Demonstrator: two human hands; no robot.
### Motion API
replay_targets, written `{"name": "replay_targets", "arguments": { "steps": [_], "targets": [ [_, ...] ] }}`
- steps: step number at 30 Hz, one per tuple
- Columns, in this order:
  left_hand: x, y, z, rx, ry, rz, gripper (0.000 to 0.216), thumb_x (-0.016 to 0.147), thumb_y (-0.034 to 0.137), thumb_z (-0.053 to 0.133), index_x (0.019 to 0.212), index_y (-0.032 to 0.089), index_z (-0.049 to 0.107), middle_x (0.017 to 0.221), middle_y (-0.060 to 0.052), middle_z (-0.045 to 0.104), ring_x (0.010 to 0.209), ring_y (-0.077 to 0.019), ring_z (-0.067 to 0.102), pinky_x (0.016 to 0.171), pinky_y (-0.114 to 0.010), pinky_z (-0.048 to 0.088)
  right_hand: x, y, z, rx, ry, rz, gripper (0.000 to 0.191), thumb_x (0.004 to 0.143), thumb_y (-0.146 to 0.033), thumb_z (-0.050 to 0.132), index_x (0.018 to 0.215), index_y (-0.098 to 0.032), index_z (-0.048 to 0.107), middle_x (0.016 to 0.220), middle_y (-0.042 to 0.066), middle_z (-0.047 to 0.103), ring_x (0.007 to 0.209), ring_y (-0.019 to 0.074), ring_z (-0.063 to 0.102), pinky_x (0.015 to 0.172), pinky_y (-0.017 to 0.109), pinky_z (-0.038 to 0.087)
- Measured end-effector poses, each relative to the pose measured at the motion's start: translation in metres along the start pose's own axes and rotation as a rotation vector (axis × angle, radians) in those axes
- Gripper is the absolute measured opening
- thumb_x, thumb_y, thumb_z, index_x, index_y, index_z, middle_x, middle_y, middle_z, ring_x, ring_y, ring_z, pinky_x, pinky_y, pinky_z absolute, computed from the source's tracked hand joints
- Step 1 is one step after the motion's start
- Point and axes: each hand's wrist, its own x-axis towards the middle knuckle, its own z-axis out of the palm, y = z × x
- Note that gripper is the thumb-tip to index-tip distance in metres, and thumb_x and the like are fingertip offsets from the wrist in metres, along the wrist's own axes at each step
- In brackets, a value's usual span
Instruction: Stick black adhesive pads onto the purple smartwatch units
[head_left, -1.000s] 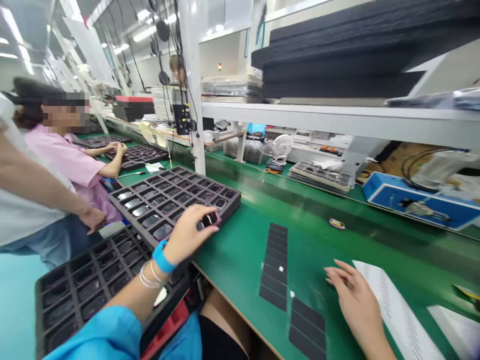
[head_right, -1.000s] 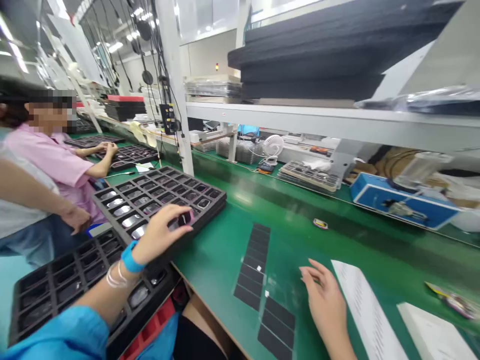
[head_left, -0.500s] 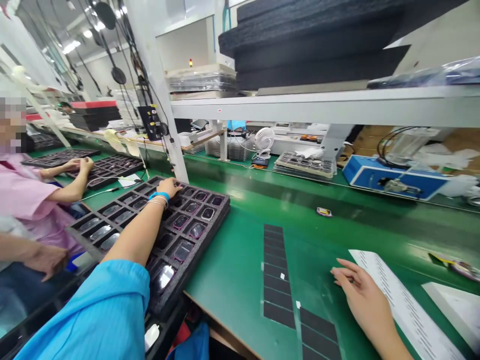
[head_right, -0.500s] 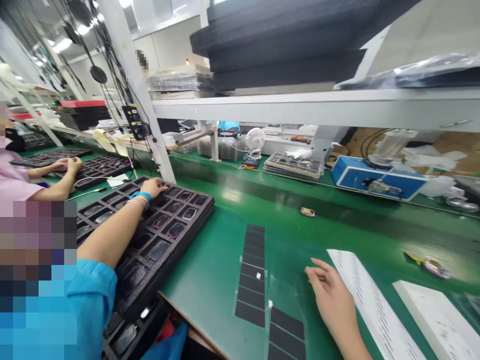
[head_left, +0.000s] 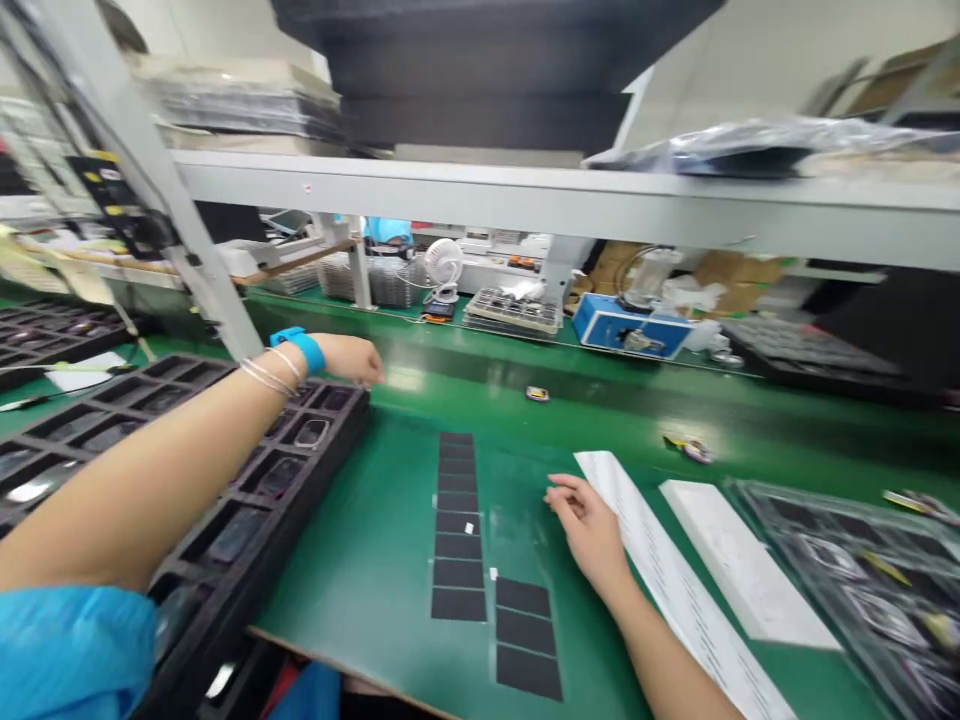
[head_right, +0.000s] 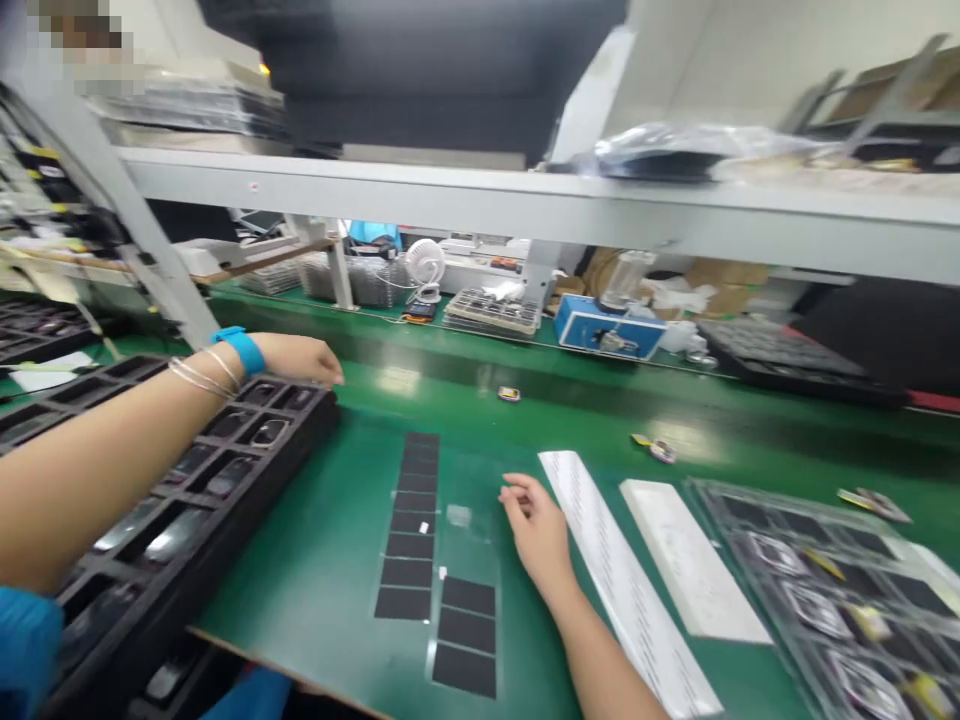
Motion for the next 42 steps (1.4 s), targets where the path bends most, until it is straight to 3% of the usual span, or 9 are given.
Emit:
{"name": "replay_targets", "arguments": {
  "steps": [4, 6, 9, 13, 20, 26, 31, 37, 42],
  "targets": [
    [0.07, 0.108, 0.042, -0.064, 0.033, 0.174, 0.015, 0.071, 0.027, 0.065, 0.077, 0.017, 0.074, 0.07, -0.006, 0.072, 0.073, -0.0214, 0.065, 0.077, -0.027, 0.045, 0.0, -0.005, -0.005, -0.033, 0.033, -0.037, 0.031, 0.083, -0.043, 0.052, 0.098, -0.017, 0.06, 0.076, 0.006, 0.066, 0.07, 0.0196, 0.064, 0.067, 0.032, 0.051],
    [0.105, 0.15, 0.072, -0.084, 0.154, 0.194, 0.028, 0.073, 0.027, 0.064, 0.099, 0.016, 0.071, 0.096, -0.01, 0.071, 0.095, -0.0246, 0.063, 0.088, -0.029, 0.042, 0.001, -0.006, -0.007, -0.079, 0.05, -0.074, 0.028, 0.084, -0.04, 0.051, 0.098, -0.018, 0.06, 0.077, 0.006, 0.066, 0.071, 0.0198, 0.064, 0.068, 0.033, 0.052],
    [0.15, 0.19, 0.116, -0.109, 0.335, 0.183, 0.054, 0.08, 0.029, 0.058, 0.13, 0.011, 0.049, 0.131, -0.02, 0.051, 0.123, -0.031, 0.045, 0.101, -0.038, 0.034, 0.003, -0.006, -0.009, -0.168, 0.065, -0.166, 0.022, 0.085, -0.034, 0.049, 0.097, -0.019, 0.061, 0.079, 0.006, 0.066, 0.073, 0.0205, 0.063, 0.071, 0.035, 0.051],
    [0.191, 0.206, 0.15, -0.11, 0.415, 0.213, 0.063, 0.083, 0.03, 0.056, 0.14, 0.017, 0.033, 0.146, -0.018, 0.033, 0.137, -0.0342, 0.021, 0.106, -0.05, 0.025, 0.005, -0.007, -0.008, -0.246, 0.059, -0.275, 0.019, 0.085, -0.025, 0.047, 0.097, -0.022, 0.062, 0.081, 0.006, 0.066, 0.076, 0.0222, 0.062, 0.074, 0.039, 0.051],
    [0.22, 0.197, 0.159, -0.128, 0.384, 0.24, 0.033, 0.086, 0.031, 0.055, 0.115, 0.017, 0.055, 0.129, -0.011, 0.049, 0.117, -0.0265, 0.046, 0.097, -0.051, 0.038, 0.005, -0.008, -0.005, -0.233, 0.023, -0.343, 0.018, 0.085, -0.021, 0.048, 0.095, -0.025, 0.062, 0.08, 0.005, 0.066, 0.074, 0.0226, 0.062, 0.086, 0.046, 0.047],
    [0.188, 0.19, 0.163, -0.39, 0.49, 0.192, 0.026, 0.08, 0.019, 0.059, 0.105, 0.01, 0.06, 0.123, -0.017, 0.05, 0.119, -0.0295, 0.041, 0.102, -0.048, 0.03, 0.005, -0.006, -0.006, -0.255, 0.005, -0.364, 0.017, 0.087, -0.024, 0.046, 0.091, -0.023, 0.062, 0.08, 0.005, 0.066, 0.075, 0.0226, 0.062, 0.082, 0.043, 0.048],
    [0.136, 0.164, 0.152, -0.76, 0.634, 0.185, 0.022, 0.08, 0.015, 0.056, 0.1, 0.01, 0.064, 0.113, -0.018, 0.054, 0.114, -0.0293, 0.044, 0.103, -0.045, 0.028, 0.005, -0.006, -0.004, -0.26, -0.001, -0.352, 0.019, 0.087, -0.028, 0.045, 0.09, -0.021, 0.063, 0.082, 0.006, 0.067, 0.075, 0.0215, 0.063, 0.081, 0.041, 0.049],
    [0.012, 0.127, 0.141, -1.305, 0.69, 0.381, 0.03, 0.09, 0.027, 0.044, 0.107, 0.012, 0.063, 0.103, -0.01, 0.064, 0.101, -0.019, 0.058, 0.097, -0.038, 0.041, 0.0, -0.011, -0.003, -0.215, -0.019, -0.281, 0.025, 0.083, -0.037, 0.047, 0.088, -0.02, 0.065, 0.084, 0.007, 0.07, 0.077, 0.0208, 0.065, 0.074, 0.034, 0.051],
    [-0.095, 0.113, 0.147, -2.044, 0.444, 0.562, 0.02, 0.084, 0.016, 0.054, 0.098, 0.012, 0.068, 0.103, -0.009, 0.068, 0.096, -0.0165, 0.062, 0.1, -0.032, 0.042, -0.006, -0.009, -0.005, -0.168, -0.049, -0.189, 0.032, 0.077, -0.047, 0.05, 0.087, -0.02, 0.066, 0.082, 0.007, 0.071, 0.075, 0.0222, 0.067, 0.07, 0.033, 0.051]
  ]
}}
